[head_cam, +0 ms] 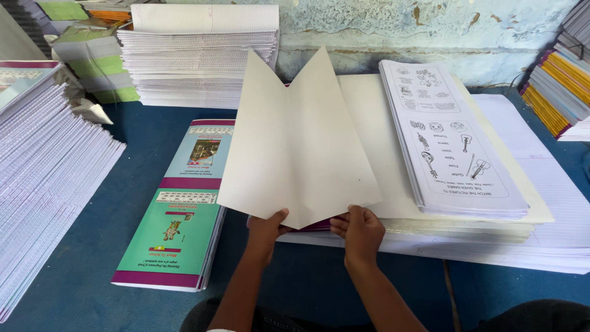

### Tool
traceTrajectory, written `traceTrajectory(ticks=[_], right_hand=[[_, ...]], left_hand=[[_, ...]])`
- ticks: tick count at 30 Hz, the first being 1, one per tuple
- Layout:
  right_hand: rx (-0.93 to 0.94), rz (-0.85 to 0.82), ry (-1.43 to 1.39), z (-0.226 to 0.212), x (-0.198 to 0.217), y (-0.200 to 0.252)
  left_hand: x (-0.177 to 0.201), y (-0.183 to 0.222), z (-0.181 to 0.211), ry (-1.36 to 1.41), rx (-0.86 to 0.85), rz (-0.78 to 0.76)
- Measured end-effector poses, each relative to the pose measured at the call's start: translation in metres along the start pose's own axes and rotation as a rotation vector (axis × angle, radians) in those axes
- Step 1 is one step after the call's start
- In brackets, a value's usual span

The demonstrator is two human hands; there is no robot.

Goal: The person inserts loose printed pages into book covers and closes them, repeating the process for multiple units. They handle stacks of covers and pages, aligning and inserting the pages into the covers, then stacking the completed books.

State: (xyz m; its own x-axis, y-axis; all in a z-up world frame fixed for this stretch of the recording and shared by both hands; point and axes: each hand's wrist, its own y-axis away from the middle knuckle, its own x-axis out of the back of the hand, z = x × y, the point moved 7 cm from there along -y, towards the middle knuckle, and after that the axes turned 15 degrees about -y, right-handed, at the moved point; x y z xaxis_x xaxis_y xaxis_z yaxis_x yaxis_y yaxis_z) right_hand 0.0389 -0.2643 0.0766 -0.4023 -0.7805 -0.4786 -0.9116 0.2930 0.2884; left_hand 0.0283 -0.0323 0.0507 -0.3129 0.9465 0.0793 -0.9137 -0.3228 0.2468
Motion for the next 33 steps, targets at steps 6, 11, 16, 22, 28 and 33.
traceTrajectory(ticks=[6,11,16,22,28,33], right_hand=[[-0.014,0.009,0.071,-0.007,0.020,-0.007],[-0.055,0.019,0.129,-0.016,0.039,-0.018],[0.192,0.046,0.200,-0.050,0.055,-0.023],[0.495,-0.088,0.287,-0.094,0.044,-0.043],[0.858,-0.294,0.599,-0.147,0.022,-0.061],[0.803,-0.232,1.082,-0.171,0.027,-0.086]], left_hand=[[-0.009,-0.003,-0.005,-0.053,-0.026,-0.071],[-0.013,-0.002,0.001,-0.075,-0.074,-0.068],[-0.013,-0.001,0.004,-0.092,-0.090,-0.072],[-0.014,-0.002,0.000,-0.098,-0.092,-0.082],[-0.013,-0.003,0.000,-0.075,-0.094,-0.086],[-0.013,-0.003,-0.002,-0.111,-0.131,-0.091]])
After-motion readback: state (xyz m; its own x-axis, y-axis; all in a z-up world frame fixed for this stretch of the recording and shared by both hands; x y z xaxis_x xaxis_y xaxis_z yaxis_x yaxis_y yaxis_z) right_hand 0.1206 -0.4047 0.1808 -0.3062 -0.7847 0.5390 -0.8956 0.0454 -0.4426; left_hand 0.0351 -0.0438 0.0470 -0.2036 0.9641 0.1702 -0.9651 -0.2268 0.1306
